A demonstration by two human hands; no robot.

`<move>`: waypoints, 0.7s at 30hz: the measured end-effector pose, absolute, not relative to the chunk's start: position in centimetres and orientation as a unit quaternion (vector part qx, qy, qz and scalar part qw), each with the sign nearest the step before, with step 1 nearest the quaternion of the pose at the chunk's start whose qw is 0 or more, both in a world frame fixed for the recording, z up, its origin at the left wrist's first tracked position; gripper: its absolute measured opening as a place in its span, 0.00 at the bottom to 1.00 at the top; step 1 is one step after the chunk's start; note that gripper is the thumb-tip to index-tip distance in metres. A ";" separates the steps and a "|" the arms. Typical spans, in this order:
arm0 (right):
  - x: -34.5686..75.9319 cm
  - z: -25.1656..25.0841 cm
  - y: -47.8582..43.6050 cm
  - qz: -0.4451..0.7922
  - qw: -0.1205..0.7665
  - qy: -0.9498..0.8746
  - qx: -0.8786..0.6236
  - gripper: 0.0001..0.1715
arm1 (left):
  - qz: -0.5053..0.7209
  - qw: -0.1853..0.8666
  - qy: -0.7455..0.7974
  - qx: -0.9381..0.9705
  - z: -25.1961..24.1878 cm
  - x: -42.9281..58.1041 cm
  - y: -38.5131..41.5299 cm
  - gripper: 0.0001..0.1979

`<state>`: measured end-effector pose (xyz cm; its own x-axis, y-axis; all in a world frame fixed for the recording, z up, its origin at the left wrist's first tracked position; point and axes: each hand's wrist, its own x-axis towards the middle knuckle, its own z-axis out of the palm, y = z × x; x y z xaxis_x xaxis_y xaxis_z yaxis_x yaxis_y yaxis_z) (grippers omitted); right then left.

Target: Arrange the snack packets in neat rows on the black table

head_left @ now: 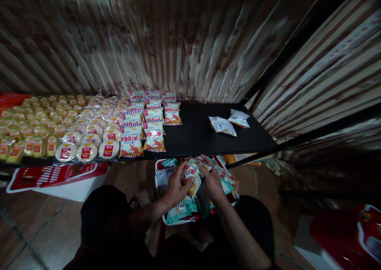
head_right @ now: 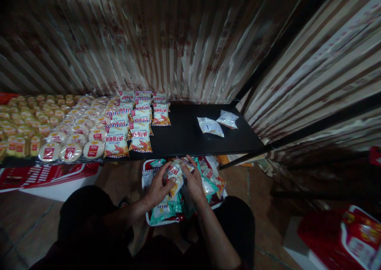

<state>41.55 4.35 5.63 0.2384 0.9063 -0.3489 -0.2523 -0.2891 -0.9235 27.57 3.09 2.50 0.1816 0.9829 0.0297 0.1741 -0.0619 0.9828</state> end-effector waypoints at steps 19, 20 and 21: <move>41.7 6.6 5.5 0.632 0.569 -0.189 -0.491 0.34 | 0.438 0.698 0.405 0.397 4.5 28.0 4.1 0.20; 41.6 6.8 5.9 0.631 0.570 -0.202 -0.486 0.34 | 0.443 0.702 0.400 0.388 4.7 27.9 4.3 0.20; 41.4 7.2 6.3 0.630 0.570 -0.215 -0.482 0.34 | 0.448 0.704 0.394 0.385 4.9 27.8 4.6 0.20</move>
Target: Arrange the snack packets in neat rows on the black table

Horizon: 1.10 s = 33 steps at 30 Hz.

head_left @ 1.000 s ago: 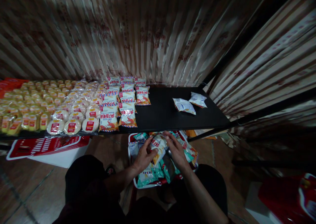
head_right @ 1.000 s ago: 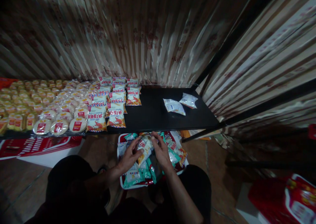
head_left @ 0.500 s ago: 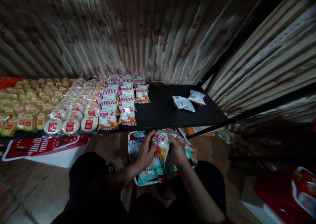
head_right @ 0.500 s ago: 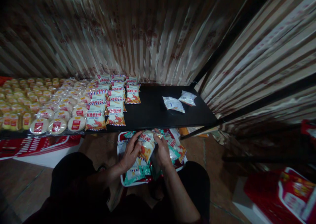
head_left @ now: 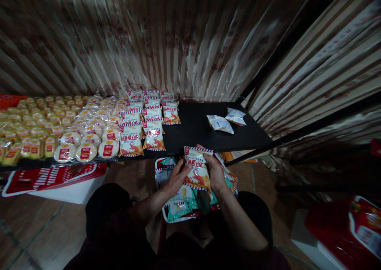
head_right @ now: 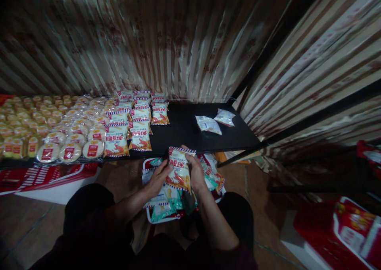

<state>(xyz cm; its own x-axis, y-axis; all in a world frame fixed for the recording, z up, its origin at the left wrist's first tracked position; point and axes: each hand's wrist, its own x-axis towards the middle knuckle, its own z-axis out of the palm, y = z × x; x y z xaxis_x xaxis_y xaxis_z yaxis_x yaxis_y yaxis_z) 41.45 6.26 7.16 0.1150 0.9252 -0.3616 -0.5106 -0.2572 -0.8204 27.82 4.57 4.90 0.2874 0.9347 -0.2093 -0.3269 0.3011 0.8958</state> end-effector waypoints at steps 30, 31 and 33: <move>39.4 7.4 7.4 0.630 0.547 -0.305 -0.460 0.30 | 0.508 0.592 0.484 0.397 5.9 26.3 8.7 0.16; 39.4 7.5 7.3 0.629 0.546 -0.301 -0.465 0.28 | 0.504 0.587 0.494 0.396 5.9 26.3 8.7 0.16; 39.5 7.7 7.2 0.630 0.542 -0.297 -0.470 0.26 | 0.503 0.579 0.508 0.391 5.9 26.3 8.9 0.15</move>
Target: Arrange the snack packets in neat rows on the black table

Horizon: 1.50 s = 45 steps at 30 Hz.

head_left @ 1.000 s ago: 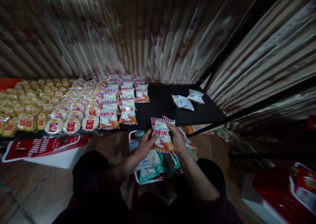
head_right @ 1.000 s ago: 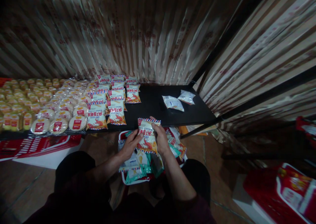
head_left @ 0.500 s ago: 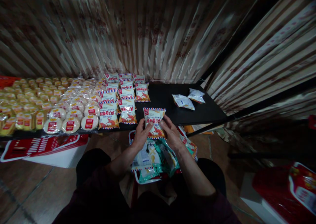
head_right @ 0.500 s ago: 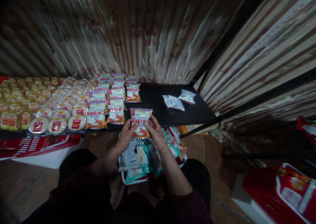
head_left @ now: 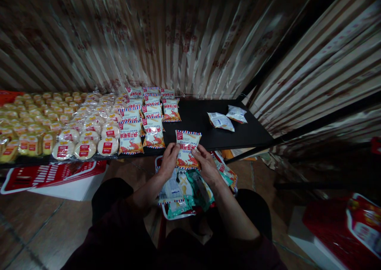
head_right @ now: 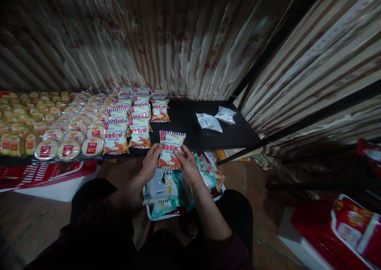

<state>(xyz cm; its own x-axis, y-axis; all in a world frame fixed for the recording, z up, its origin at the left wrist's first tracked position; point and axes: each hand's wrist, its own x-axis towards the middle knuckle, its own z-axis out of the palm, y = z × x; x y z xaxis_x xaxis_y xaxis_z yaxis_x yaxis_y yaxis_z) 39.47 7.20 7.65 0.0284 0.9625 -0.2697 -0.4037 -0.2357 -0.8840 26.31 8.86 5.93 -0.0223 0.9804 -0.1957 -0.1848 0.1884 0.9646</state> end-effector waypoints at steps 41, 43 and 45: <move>40.2 8.9 7.7 0.582 0.561 -0.327 -0.490 0.28 | 0.518 0.194 0.453 0.699 5.9 26.8 8.1 0.18; 40.2 8.8 7.8 0.581 0.557 -0.315 -0.503 0.26 | 0.519 0.191 0.458 0.696 5.7 26.9 8.1 0.19; 40.2 8.7 7.9 0.579 0.557 -0.317 -0.504 0.25 | 0.521 0.190 0.461 0.693 5.6 26.9 8.1 0.19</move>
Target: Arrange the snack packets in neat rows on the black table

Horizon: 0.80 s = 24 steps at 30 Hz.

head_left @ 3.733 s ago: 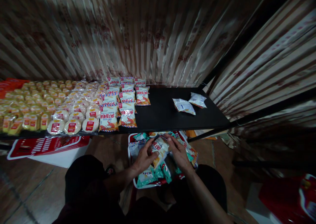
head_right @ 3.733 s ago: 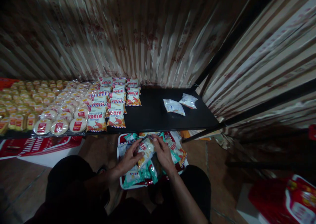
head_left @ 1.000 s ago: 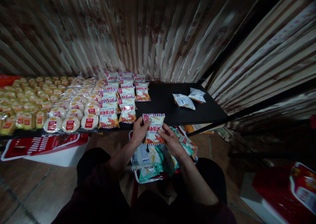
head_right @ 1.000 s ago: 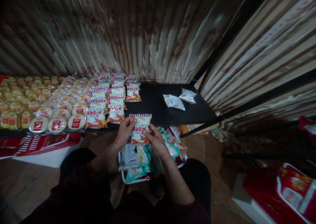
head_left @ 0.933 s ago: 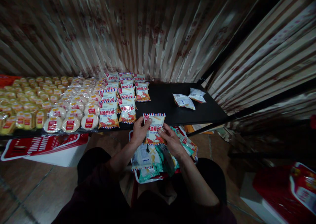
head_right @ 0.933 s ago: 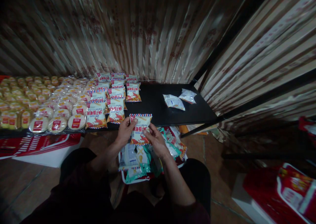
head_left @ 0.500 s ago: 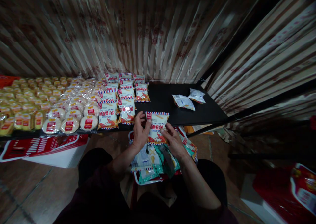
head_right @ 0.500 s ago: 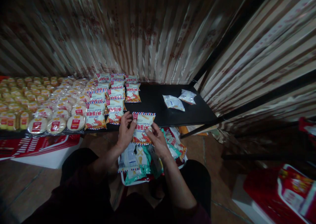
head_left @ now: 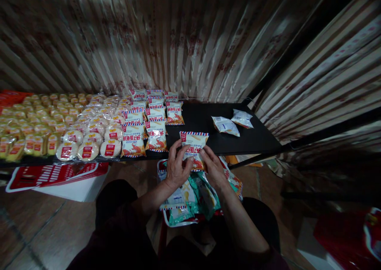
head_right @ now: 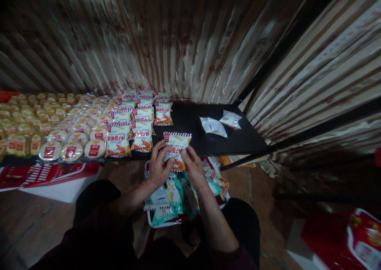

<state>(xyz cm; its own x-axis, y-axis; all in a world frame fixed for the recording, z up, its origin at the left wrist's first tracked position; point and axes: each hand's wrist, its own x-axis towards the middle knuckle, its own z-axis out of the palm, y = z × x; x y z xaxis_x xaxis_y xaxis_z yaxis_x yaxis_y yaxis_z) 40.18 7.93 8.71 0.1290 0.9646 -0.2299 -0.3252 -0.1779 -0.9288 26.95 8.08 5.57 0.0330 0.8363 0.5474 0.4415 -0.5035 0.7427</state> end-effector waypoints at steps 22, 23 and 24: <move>39.4 8.5 8.7 0.539 0.599 -0.287 -0.518 0.22 | 0.514 0.122 0.501 0.685 5.6 27.7 7.7 0.18; 39.4 8.6 8.8 0.535 0.604 -0.283 -0.519 0.22 | 0.516 0.115 0.500 0.686 5.6 27.7 7.7 0.17; 39.4 8.7 8.8 0.531 0.608 -0.282 -0.519 0.23 | 0.520 0.109 0.496 0.687 5.6 27.8 7.7 0.17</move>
